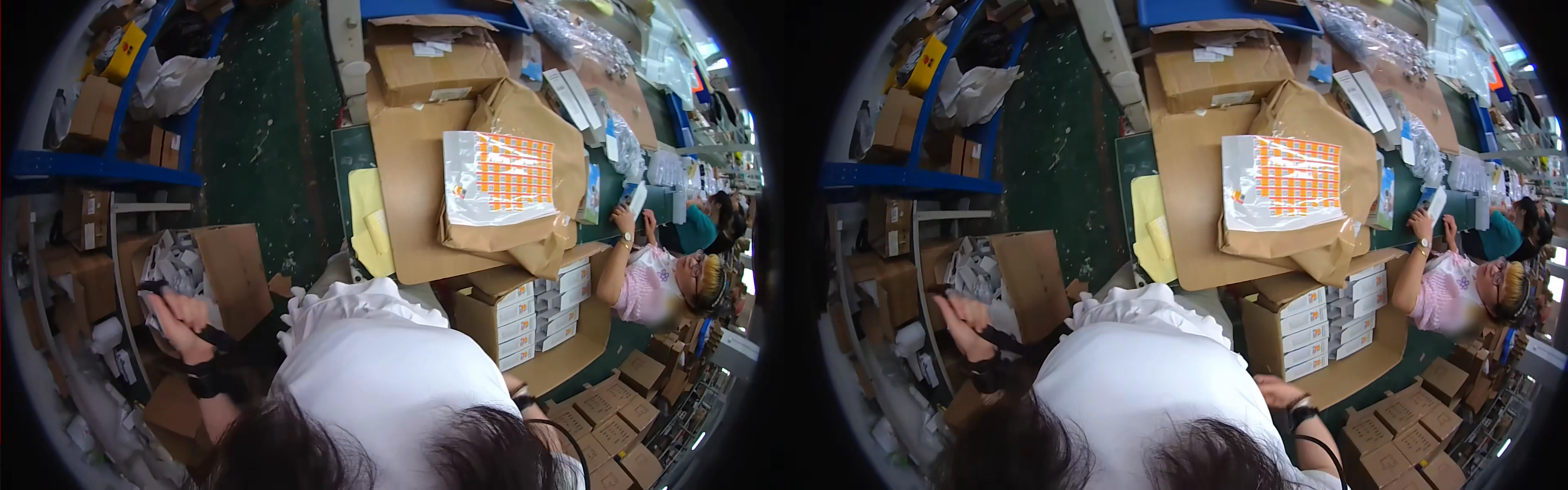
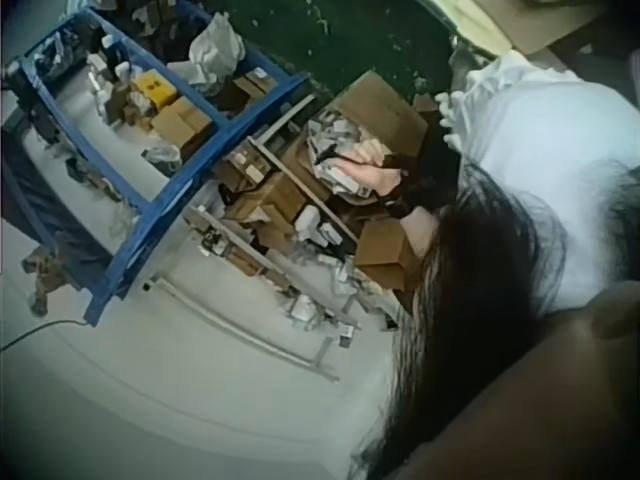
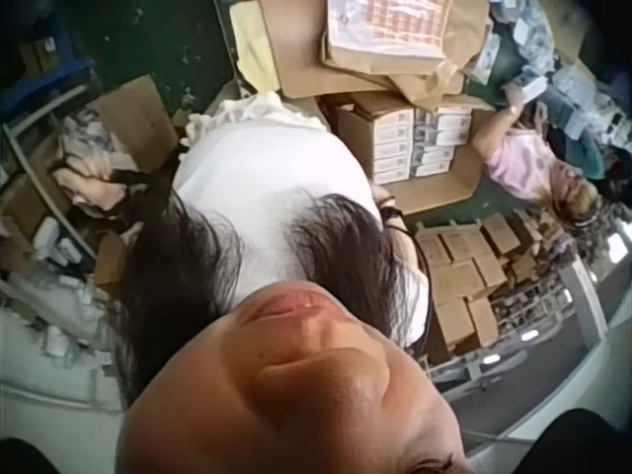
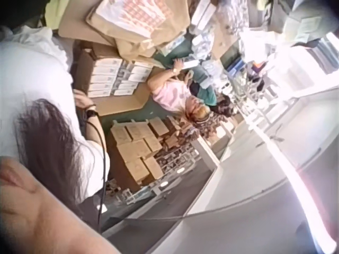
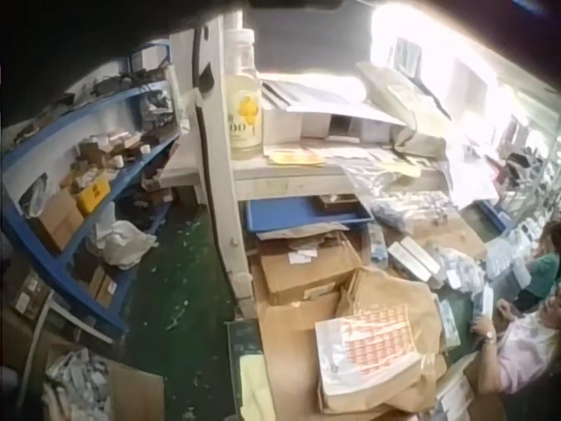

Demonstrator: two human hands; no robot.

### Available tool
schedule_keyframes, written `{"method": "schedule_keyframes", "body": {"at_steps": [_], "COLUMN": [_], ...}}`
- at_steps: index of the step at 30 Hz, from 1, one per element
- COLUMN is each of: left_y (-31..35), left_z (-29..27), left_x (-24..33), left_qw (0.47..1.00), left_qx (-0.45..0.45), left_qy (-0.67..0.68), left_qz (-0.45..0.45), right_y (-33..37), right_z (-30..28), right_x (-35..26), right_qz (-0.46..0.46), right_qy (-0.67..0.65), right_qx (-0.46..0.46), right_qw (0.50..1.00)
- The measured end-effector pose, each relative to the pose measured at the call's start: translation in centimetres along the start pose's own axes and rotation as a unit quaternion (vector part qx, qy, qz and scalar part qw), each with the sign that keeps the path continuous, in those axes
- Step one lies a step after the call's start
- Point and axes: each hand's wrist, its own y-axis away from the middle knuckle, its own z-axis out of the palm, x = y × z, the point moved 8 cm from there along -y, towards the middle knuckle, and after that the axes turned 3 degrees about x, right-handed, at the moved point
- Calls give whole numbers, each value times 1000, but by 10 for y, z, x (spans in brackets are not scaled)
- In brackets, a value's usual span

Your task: Apply small orange labels onto white product boxes in a factory setting.

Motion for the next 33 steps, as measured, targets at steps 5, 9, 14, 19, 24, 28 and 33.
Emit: {"method": "schedule_keyframes", "body": {"at_steps": [5, 9, 14, 19, 24, 28, 33], "left_y": [8, -4, -24, -74, -114, -133, -130], "left_z": [76, 123, 136, 127, 124, 103, 90], "left_x": [86, 134, 150, 149, 138, 149, 157], "left_qw": [975, 953, 957, 932, 934, 959, 955], "left_qx": [-189, -246, -183, -326, -324, -84, -36], "left_qy": [54, 4, -73, -33, 130, -155, -183], "left_qz": [108, 178, 213, 151, 74, 221, 230], "right_y": [-24, -39, -23, -25, -33, -51, -86], "right_z": [8, -26, -61, -64, -56, -33, 18], "right_x": [63, 76, -84, -116, -189, -251, -308], "right_qz": [-21, -67, -100, -172, -205, -236, -255], "right_qy": [45, 121, 50, 95, 210, 261, 329], "right_qx": [-11, 16, 147, 162, 161, 124, 65], "right_qw": [999, 990, 983, 967, 942, 928, 907]}}
